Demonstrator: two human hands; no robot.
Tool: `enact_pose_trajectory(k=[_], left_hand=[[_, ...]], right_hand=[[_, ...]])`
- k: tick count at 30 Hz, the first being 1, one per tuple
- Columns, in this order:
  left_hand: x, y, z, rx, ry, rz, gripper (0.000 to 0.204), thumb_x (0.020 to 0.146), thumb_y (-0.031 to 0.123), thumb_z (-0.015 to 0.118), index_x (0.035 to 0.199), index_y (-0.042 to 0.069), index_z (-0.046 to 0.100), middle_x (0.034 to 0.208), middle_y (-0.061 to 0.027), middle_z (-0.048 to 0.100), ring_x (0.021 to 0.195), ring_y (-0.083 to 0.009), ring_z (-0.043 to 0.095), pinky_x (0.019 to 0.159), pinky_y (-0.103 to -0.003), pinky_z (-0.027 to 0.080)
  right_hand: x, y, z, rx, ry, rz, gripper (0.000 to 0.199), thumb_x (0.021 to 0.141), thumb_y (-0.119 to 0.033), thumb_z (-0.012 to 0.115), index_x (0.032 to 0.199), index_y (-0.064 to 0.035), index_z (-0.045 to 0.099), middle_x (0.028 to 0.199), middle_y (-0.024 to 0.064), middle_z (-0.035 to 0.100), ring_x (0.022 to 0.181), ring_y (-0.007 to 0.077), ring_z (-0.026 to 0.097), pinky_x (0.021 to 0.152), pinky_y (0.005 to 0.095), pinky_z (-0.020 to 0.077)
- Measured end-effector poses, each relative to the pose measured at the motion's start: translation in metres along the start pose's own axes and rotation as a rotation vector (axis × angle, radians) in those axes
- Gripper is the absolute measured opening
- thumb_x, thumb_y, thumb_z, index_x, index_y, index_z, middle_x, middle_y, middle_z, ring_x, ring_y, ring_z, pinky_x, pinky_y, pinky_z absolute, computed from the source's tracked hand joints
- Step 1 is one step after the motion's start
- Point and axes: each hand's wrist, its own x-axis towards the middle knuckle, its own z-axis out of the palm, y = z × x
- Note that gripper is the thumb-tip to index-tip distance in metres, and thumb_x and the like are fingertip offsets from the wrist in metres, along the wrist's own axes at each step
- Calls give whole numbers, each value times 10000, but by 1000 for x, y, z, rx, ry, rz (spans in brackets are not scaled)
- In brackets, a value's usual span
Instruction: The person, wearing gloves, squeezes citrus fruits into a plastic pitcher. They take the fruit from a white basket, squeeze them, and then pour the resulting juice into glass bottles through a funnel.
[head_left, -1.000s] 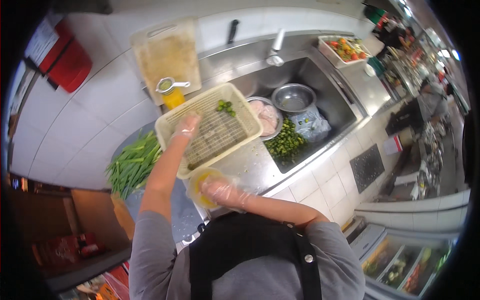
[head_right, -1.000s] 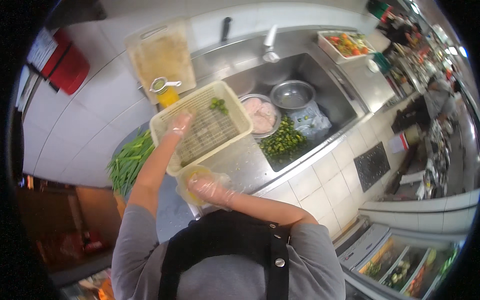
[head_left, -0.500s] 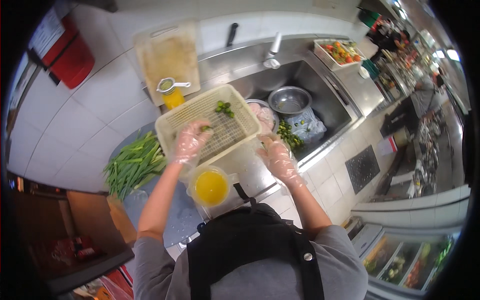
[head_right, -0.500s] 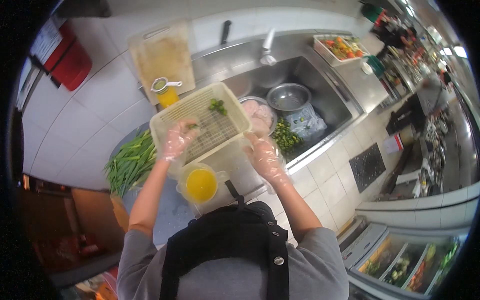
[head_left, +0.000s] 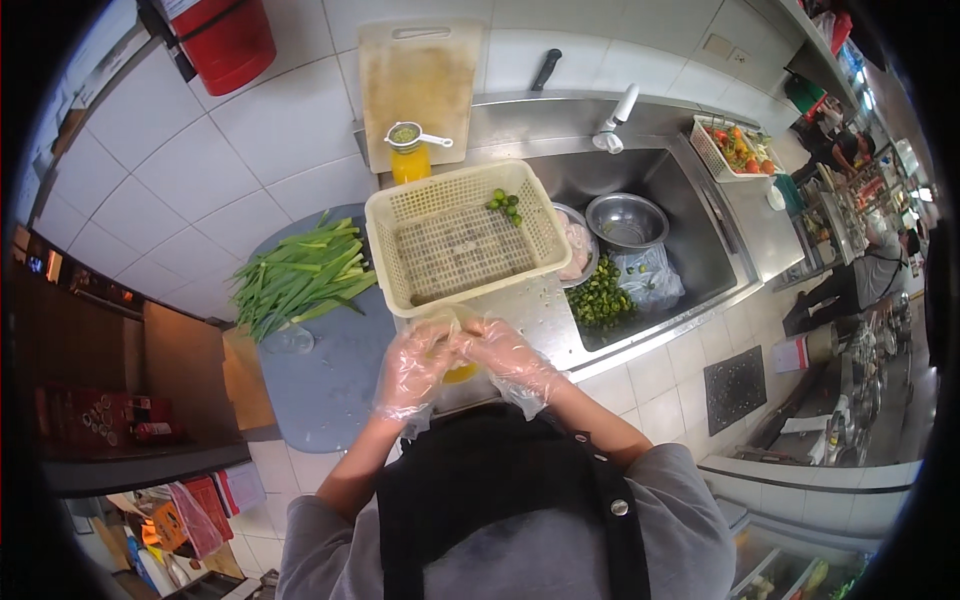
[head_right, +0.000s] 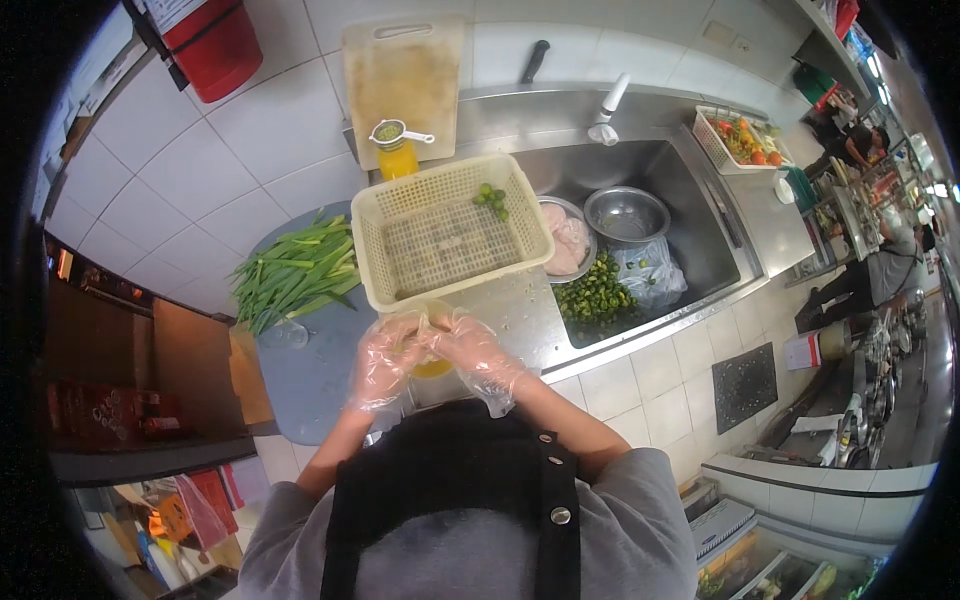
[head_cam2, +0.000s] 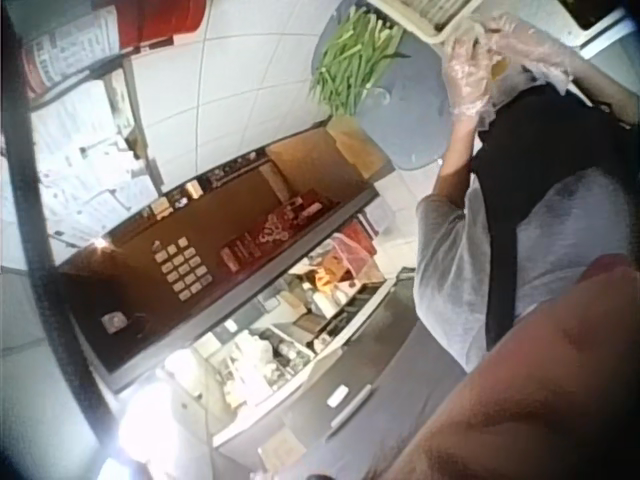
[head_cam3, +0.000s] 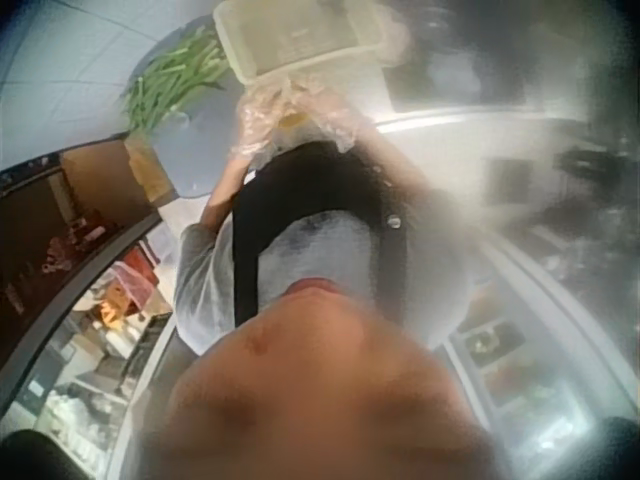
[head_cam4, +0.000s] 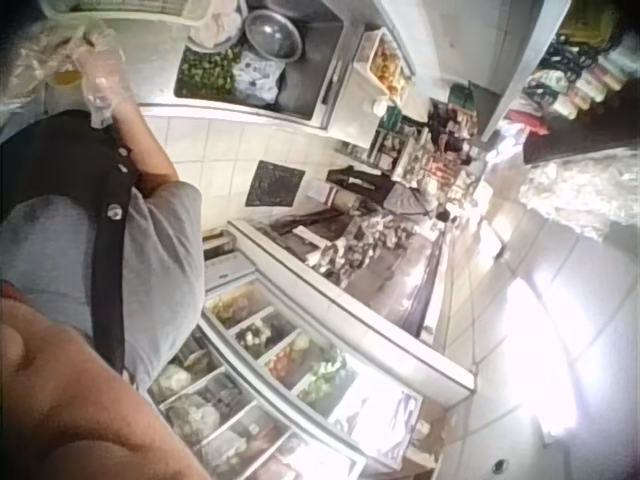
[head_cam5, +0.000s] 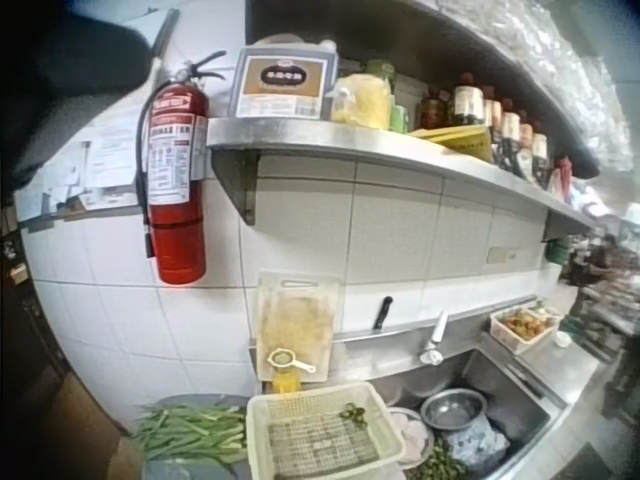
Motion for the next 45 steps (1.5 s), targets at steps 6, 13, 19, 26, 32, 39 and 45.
enact_pose_trajectory(k=[6, 13, 19, 26, 32, 39, 45], left_hand=[[-12, 1, -3, -82, -52, -184, 232, 876, 141, 695, 1091, 52, 704, 1134, -175, 676, 991, -342, 665, 858, -394, 523], [-16, -2, 0, 65, 39, -32, 305, 818, 84, 711, 1119, 40, 697, 1036, -176, 665, 918, -346, 645, 825, -410, 518], [-19, -5, 7, 120, 152, 70, 302, 823, 94, 693, 1122, 49, 679, 1054, -185, 649, 930, -365, 633, 813, -413, 519], [-18, -14, 12, 273, 94, 59, 214, 831, 96, 644, 1039, 71, 687, 1005, -165, 657, 855, -371, 600, 742, -456, 497], [-7, -21, 16, 405, 25, 75, 192, 842, 61, 565, 1005, 77, 665, 900, -186, 643, 809, -397, 597, 694, -495, 476], [-3, -31, 24, 238, 124, 98, 174, 805, 40, 568, 957, 75, 646, 837, -169, 623, 777, -399, 588, 657, -479, 461], [-2, -35, 19, 263, 119, 137, 163, 774, -10, 573, 908, 72, 616, 813, -136, 613, 756, -397, 562, 646, -485, 442]], right_hand=[[-2, -14, 8, -206, 69, 146, 398, 943, -302, 662, 1202, 1, 664, 1042, 85, 713, 980, 127, 624, 883, 308, 495], [-1, 5, 5, -351, -31, 39, 364, 994, -303, 576, 1209, -16, 641, 1025, 109, 701, 922, 162, 644, 830, 332, 506], [1, 11, 8, 113, -44, 185, 358, 1007, -275, 561, 1188, 26, 631, 1046, 65, 674, 924, 108, 608, 835, 274, 497], [8, 29, 12, -440, 9, 72, 362, 1003, -282, 537, 1215, 4, 603, 1057, 199, 672, 966, 322, 653, 871, 388, 506], [24, 75, 7, -790, 36, -137, 253, 984, -174, 481, 1098, 15, 604, 987, 257, 636, 960, 415, 635, 818, 485, 505], [27, 73, 10, -937, 105, -241, 179, 940, -104, 484, 1023, -11, 613, 941, 235, 643, 903, 392, 651, 769, 498, 507], [27, 65, 10, -939, 142, -442, 102, 900, -56, 486, 885, 6, 566, 857, 231, 617, 812, 400, 608, 708, 483, 476]])
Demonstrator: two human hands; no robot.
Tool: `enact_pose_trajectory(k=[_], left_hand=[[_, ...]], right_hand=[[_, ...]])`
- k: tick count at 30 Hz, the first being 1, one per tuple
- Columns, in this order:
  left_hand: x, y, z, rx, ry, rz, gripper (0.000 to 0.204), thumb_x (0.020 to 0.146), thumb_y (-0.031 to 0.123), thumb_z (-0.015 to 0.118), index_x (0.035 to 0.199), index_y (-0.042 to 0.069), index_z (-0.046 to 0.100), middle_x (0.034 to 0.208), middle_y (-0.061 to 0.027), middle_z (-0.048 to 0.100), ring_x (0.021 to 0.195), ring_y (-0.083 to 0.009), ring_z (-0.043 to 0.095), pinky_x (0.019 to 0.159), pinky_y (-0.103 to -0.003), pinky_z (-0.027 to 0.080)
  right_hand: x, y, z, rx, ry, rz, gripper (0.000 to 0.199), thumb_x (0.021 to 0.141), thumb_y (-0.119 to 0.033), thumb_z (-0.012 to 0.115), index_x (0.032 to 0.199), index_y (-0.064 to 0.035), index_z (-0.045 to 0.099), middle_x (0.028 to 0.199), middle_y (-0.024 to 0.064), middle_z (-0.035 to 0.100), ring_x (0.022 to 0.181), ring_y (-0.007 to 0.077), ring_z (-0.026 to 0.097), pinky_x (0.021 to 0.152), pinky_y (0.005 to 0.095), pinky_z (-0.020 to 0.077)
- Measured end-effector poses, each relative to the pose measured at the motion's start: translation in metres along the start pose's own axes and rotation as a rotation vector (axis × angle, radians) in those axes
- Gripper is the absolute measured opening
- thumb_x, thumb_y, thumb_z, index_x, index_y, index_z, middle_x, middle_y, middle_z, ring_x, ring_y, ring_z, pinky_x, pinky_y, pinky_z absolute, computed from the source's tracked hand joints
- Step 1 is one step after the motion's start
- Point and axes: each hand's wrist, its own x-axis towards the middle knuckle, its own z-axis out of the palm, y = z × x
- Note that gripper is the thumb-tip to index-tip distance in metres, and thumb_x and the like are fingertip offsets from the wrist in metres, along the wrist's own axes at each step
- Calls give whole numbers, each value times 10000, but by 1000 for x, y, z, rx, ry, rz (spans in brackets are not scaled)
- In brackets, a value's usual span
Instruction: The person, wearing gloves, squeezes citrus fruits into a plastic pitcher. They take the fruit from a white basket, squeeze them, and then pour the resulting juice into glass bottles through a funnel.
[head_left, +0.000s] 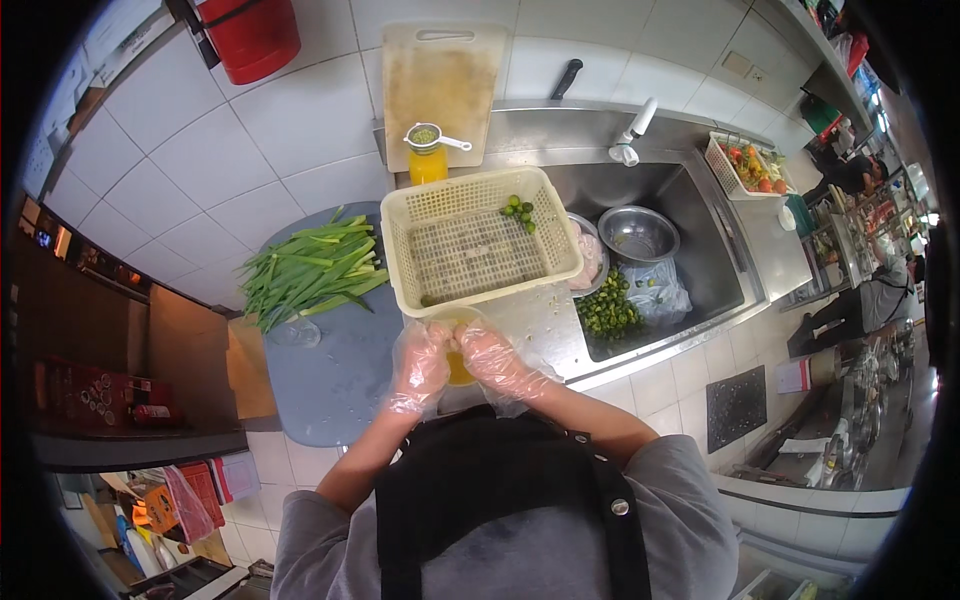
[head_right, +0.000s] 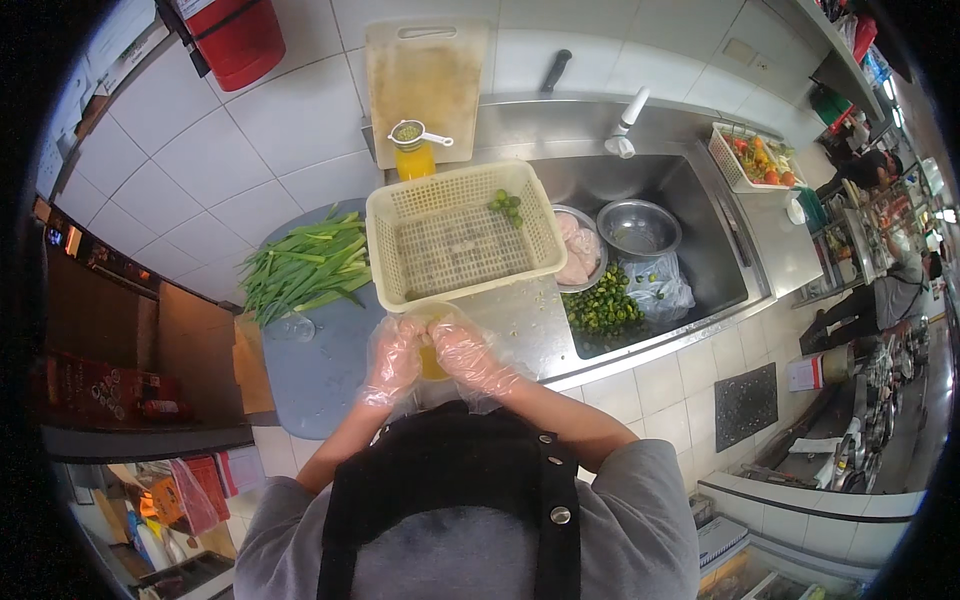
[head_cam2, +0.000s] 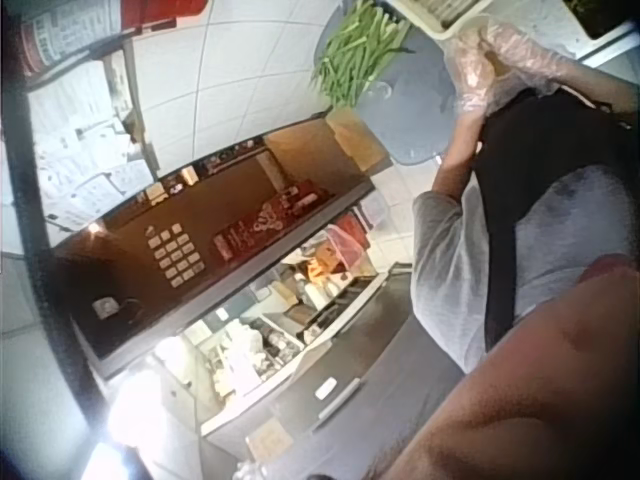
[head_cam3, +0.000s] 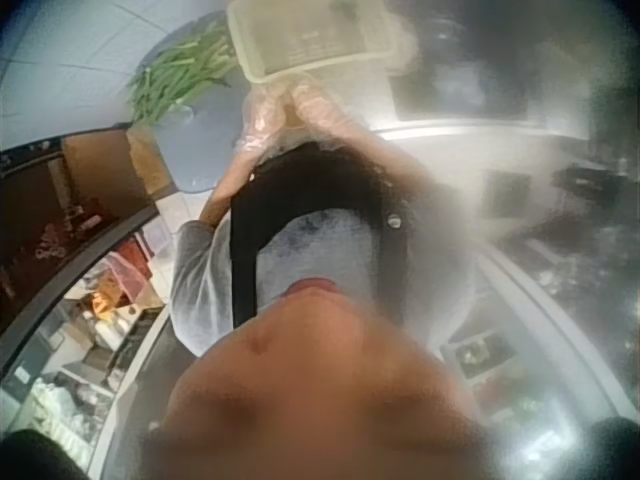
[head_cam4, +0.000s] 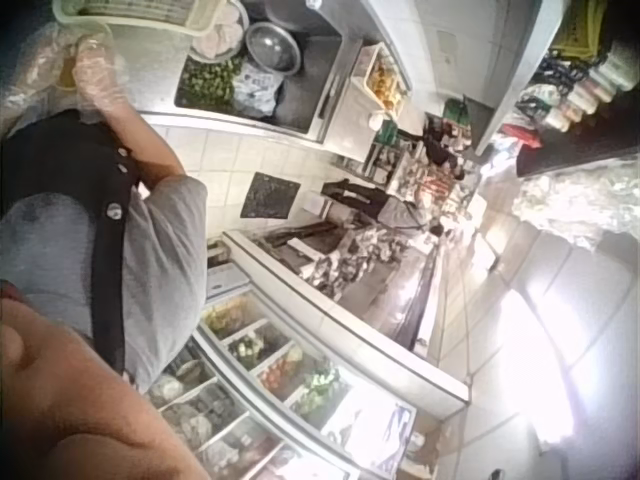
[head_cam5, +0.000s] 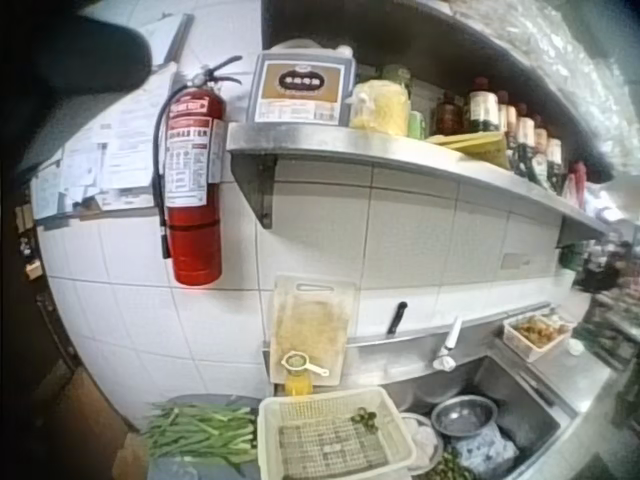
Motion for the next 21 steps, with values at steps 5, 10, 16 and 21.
enact_pose_trajectory(k=[5, 10, 16, 21], left_hand=[[-2, -8, 1, -83, 9, -72, 117, 826, 22, 600, 920, 39, 669, 907, -166, 674, 836, -382, 644, 718, -436, 523], [4, 6, -7, -359, -17, -349, 208, 808, -20, 629, 1002, 40, 673, 974, -165, 677, 904, -375, 655, 769, -391, 531], [-1, 11, -8, -291, -91, -339, 221, 811, -11, 650, 1028, 28, 676, 970, -173, 682, 885, -336, 672, 778, -390, 525], [-5, 13, -12, -362, -37, -341, 194, 814, 6, 672, 1007, 20, 686, 989, -184, 691, 882, -333, 673, 783, -382, 522]], right_hand=[[1, 0, 0, 28, -43, 79, 149, 951, -116, 479, 992, -16, 582, 869, 240, 626, 841, 418, 613, 747, 497, 492], [5, -5, -3, 27, -120, 128, 230, 989, -168, 458, 1117, -15, 572, 902, 259, 634, 831, 437, 626, 735, 520, 501], [3, -6, -12, -138, -169, 58, 250, 979, -197, 491, 1110, 14, 516, 847, 243, 638, 743, 401, 651, 657, 485, 525], [-2, -5, -15, -25, -164, 142, 274, 965, -258, 530, 1071, -7, 559, 883, 222, 643, 813, 393, 656, 720, 461, 520]])
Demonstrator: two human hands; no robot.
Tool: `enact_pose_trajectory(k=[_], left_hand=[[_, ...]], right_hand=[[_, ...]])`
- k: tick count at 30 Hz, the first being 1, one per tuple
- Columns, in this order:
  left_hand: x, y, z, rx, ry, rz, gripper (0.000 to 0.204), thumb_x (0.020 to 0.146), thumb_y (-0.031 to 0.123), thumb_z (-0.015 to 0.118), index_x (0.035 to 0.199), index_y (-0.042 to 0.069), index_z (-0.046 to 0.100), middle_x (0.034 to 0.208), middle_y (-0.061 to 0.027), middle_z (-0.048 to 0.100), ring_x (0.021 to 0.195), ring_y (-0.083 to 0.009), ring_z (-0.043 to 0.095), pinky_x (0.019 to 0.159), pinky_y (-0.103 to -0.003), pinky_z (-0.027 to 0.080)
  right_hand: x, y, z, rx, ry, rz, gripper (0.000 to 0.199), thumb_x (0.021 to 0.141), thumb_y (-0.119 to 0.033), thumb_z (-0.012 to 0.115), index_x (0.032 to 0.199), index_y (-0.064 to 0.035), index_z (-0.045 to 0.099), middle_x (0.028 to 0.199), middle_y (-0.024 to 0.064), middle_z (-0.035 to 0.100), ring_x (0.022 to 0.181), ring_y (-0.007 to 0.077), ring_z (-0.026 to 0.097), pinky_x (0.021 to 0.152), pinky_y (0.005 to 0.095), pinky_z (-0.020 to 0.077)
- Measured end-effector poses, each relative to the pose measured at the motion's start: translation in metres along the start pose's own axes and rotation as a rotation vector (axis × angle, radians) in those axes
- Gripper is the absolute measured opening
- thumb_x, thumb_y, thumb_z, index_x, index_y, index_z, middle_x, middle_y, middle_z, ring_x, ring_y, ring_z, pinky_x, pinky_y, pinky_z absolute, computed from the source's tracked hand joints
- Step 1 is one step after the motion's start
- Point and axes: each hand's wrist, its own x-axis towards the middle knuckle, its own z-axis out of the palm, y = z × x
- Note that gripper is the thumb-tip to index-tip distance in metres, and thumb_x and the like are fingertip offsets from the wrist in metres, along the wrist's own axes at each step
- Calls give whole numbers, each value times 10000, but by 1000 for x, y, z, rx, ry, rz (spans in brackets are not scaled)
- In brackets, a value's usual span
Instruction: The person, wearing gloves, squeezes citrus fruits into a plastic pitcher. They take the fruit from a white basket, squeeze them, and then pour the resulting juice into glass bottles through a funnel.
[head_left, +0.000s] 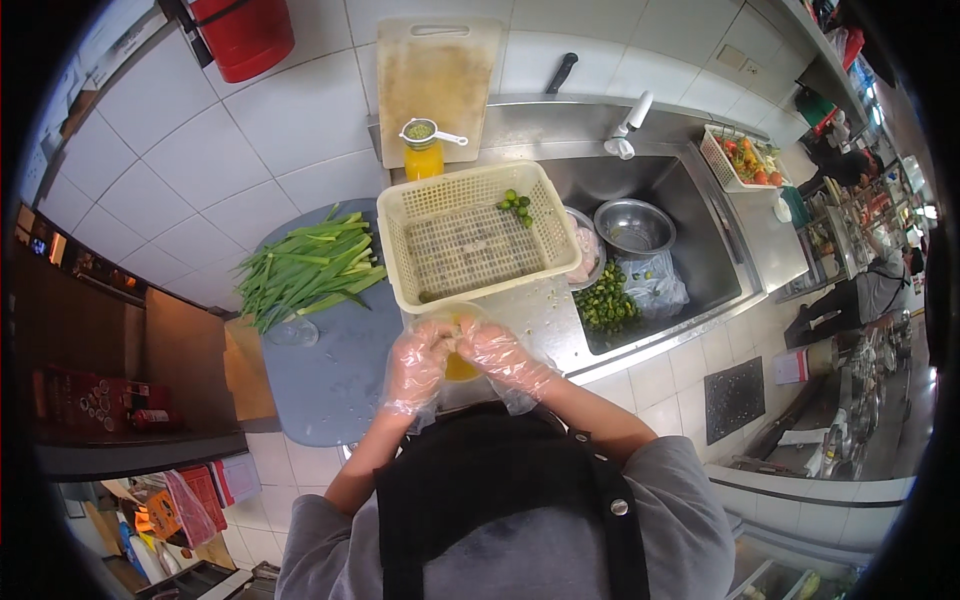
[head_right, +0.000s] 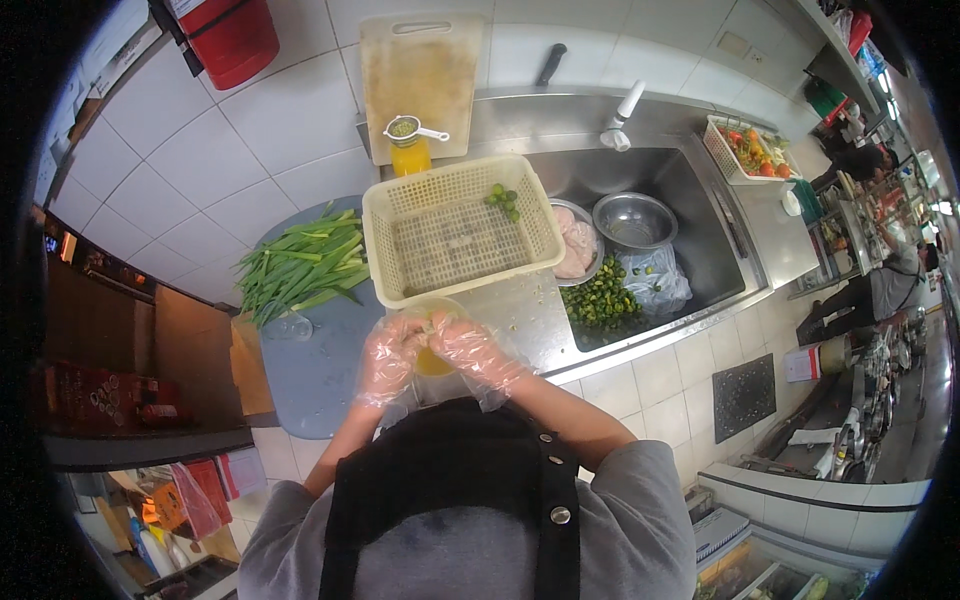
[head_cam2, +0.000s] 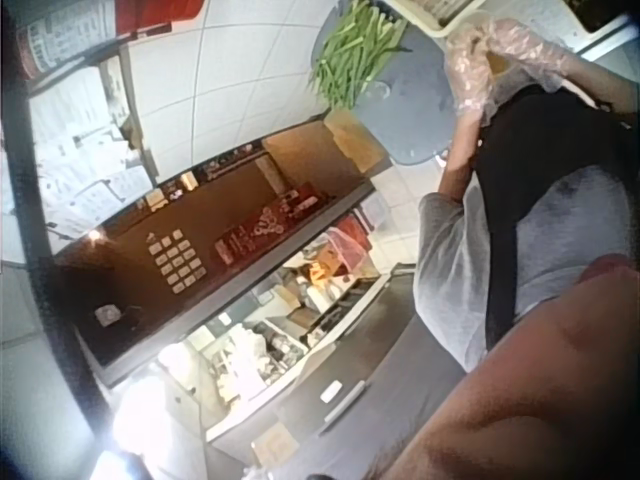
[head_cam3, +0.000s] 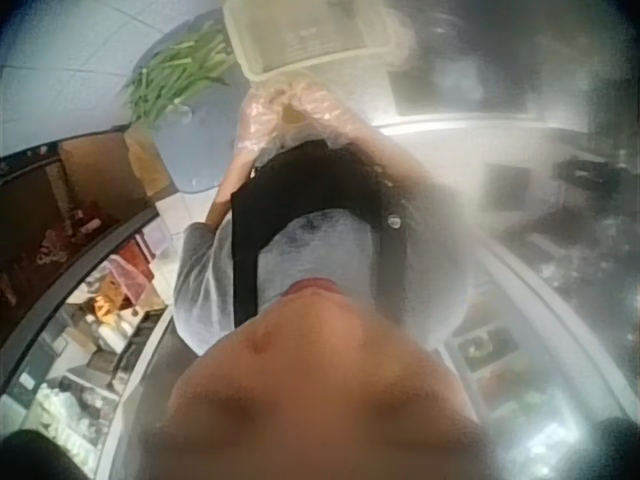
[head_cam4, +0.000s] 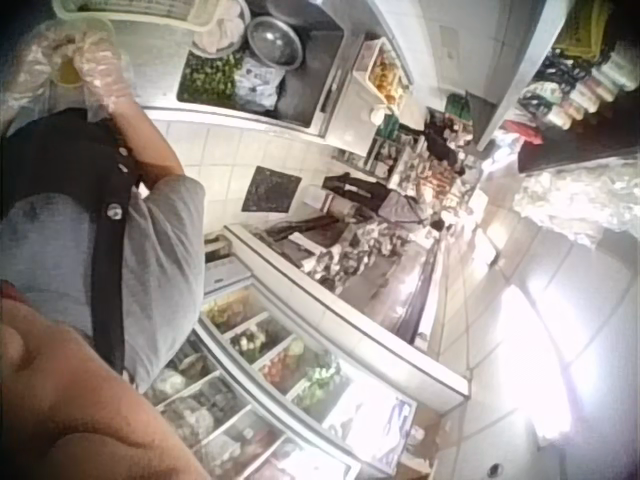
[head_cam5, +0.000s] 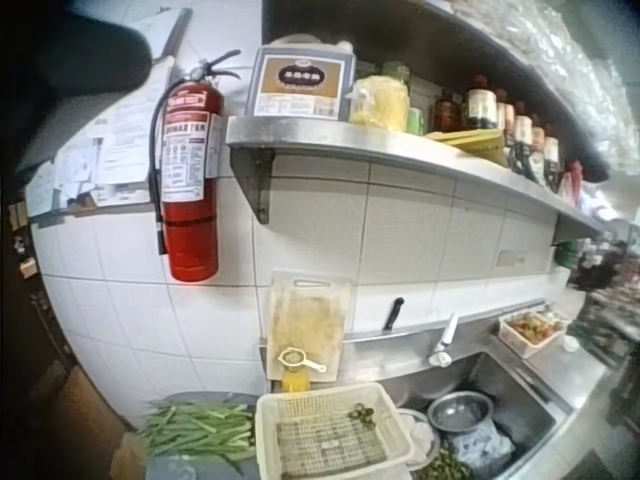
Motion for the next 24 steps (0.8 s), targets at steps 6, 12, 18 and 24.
enact_pose_trajectory(k=[6, 12, 18, 24], left_hand=[[-2, 4, -5, -96, 43, -81, 181, 811, 19, 688, 991, 16, 699, 1004, -178, 696, 883, -330, 665, 802, -384, 516], [-1, 5, -18, 133, 81, 25, 175, 810, 24, 692, 986, 18, 689, 935, -153, 682, 856, -309, 662, 780, -382, 516], [-14, 6, -14, 3, 107, -37, 174, 804, 76, 734, 974, 50, 708, 958, -122, 676, 875, -275, 649, 790, -373, 519], [-7, 17, -4, 380, -85, 506, 225, 779, 67, 688, 995, 122, 710, 1020, -61, 703, 893, -292, 641, 788, -406, 521]], right_hand=[[0, 5, -4, 44, 95, -83, 283, 945, -310, 550, 991, -35, 594, 773, 146, 659, 732, 322, 664, 705, 438, 525], [5, -8, -4, -158, 4, 96, 322, 961, -334, 511, 986, -27, 605, 762, 166, 646, 752, 355, 647, 722, 457, 506], [1, -17, -10, 177, 143, -60, 379, 994, -311, 442, 1135, -5, 616, 1031, 293, 653, 976, 413, 635, 868, 478, 497], [-25, -21, -32, 460, -77, 159, 394, 1003, -300, 489, 1234, 13, 549, 998, 268, 656, 922, 433, 631, 830, 478, 495]])
